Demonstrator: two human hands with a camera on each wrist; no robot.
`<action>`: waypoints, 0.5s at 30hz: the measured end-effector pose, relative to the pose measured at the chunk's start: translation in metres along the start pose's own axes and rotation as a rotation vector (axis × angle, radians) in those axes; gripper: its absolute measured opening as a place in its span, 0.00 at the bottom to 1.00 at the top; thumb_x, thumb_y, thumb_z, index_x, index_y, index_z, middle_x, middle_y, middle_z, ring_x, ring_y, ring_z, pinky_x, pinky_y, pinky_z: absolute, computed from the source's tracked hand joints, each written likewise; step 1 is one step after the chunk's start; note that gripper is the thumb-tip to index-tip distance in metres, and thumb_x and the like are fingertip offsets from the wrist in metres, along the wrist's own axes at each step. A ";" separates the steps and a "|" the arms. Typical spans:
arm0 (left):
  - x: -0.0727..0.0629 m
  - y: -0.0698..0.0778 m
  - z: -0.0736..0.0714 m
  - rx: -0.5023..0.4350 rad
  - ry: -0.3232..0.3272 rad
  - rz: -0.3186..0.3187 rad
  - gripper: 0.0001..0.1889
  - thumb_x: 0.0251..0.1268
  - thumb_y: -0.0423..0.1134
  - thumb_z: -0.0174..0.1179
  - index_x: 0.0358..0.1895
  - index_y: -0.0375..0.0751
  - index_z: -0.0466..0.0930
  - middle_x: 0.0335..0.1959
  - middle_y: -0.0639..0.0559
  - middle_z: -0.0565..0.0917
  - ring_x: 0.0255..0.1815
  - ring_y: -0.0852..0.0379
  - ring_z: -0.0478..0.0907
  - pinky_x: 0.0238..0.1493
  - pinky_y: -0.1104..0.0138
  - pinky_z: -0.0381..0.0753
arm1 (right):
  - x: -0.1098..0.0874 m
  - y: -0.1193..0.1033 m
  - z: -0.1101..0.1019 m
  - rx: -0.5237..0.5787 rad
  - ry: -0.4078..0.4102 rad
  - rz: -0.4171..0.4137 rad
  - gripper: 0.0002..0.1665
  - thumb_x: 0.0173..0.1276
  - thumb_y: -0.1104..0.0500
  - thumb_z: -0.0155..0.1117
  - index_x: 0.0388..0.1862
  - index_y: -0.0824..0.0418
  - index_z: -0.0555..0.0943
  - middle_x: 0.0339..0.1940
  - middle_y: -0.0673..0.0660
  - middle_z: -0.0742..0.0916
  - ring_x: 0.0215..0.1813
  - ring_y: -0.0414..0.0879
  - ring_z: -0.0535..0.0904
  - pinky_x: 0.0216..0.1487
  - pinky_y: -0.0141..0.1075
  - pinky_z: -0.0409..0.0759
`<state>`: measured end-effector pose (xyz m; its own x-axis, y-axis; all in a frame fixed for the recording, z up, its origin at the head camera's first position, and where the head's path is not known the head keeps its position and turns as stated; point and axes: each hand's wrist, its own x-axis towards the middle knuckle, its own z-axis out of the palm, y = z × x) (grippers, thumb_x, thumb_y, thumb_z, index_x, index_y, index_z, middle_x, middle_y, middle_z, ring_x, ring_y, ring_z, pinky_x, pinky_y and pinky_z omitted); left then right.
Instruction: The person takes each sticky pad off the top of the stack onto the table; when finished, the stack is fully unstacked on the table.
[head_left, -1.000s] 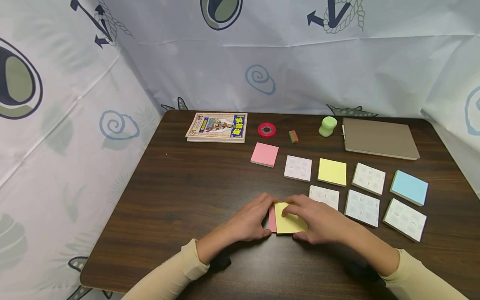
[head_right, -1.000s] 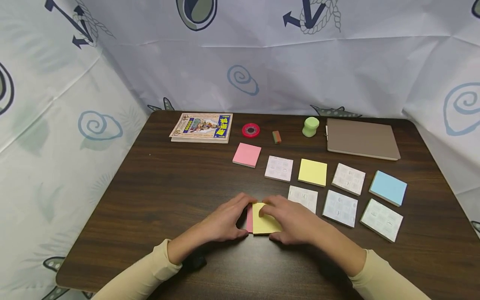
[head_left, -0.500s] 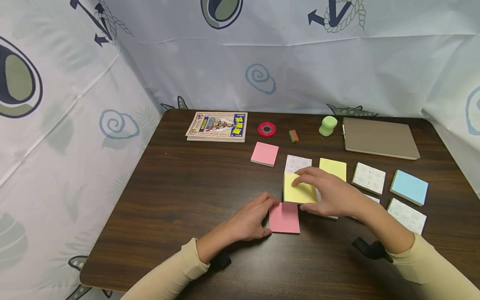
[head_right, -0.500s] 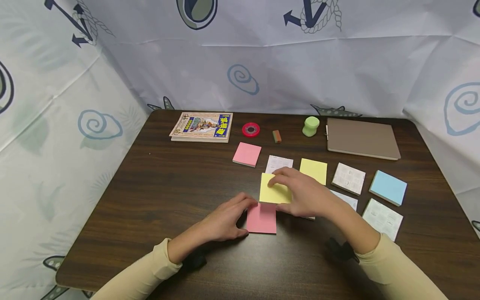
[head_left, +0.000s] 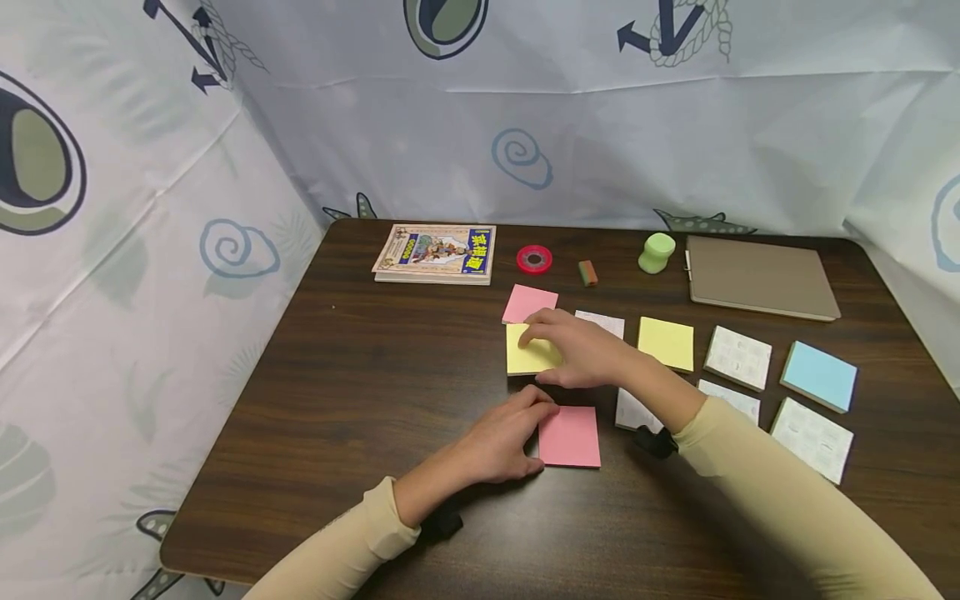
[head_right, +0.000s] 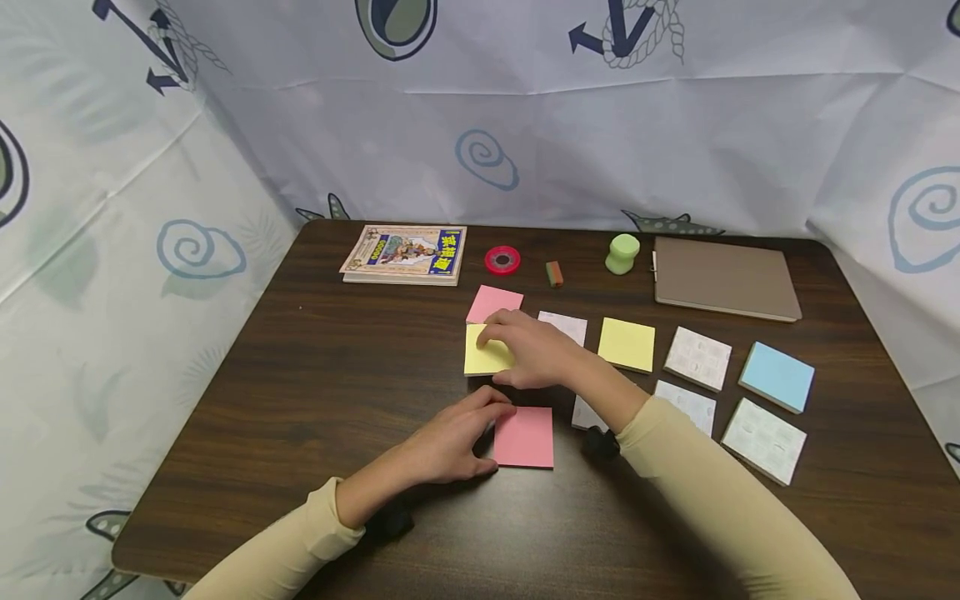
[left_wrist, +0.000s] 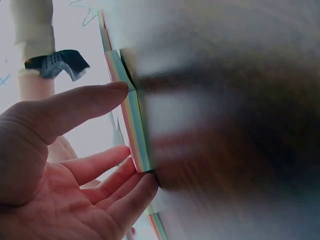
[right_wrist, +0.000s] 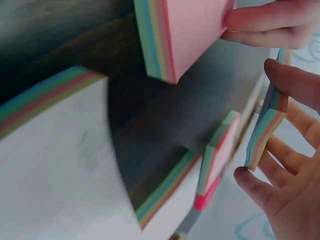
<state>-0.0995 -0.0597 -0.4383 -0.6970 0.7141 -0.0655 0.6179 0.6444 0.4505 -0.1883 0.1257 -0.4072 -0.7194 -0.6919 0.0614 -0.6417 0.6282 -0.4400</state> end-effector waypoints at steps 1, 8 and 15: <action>0.000 0.000 0.000 0.001 -0.003 0.001 0.36 0.46 0.41 0.78 0.62 0.38 0.75 0.58 0.51 0.70 0.56 0.57 0.73 0.56 0.66 0.74 | 0.005 0.000 0.002 -0.002 -0.009 -0.006 0.26 0.53 0.54 0.77 0.52 0.55 0.82 0.61 0.55 0.77 0.64 0.51 0.71 0.63 0.46 0.70; 0.000 0.001 -0.001 0.000 -0.017 0.003 0.35 0.48 0.41 0.77 0.62 0.38 0.75 0.60 0.51 0.70 0.58 0.56 0.72 0.58 0.64 0.73 | 0.026 0.002 0.011 -0.011 -0.092 -0.007 0.25 0.53 0.57 0.77 0.51 0.56 0.83 0.64 0.59 0.77 0.67 0.54 0.68 0.65 0.48 0.69; -0.001 0.000 -0.001 -0.001 -0.012 0.000 0.34 0.49 0.41 0.77 0.62 0.38 0.75 0.60 0.51 0.70 0.60 0.56 0.71 0.59 0.65 0.73 | 0.027 0.006 0.016 -0.054 -0.152 0.006 0.25 0.53 0.57 0.78 0.52 0.55 0.84 0.67 0.58 0.75 0.70 0.54 0.66 0.65 0.50 0.68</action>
<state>-0.0989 -0.0611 -0.4369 -0.6928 0.7171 -0.0763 0.6173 0.6445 0.4512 -0.2072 0.1049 -0.4227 -0.6773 -0.7315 -0.0791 -0.6538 0.6477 -0.3912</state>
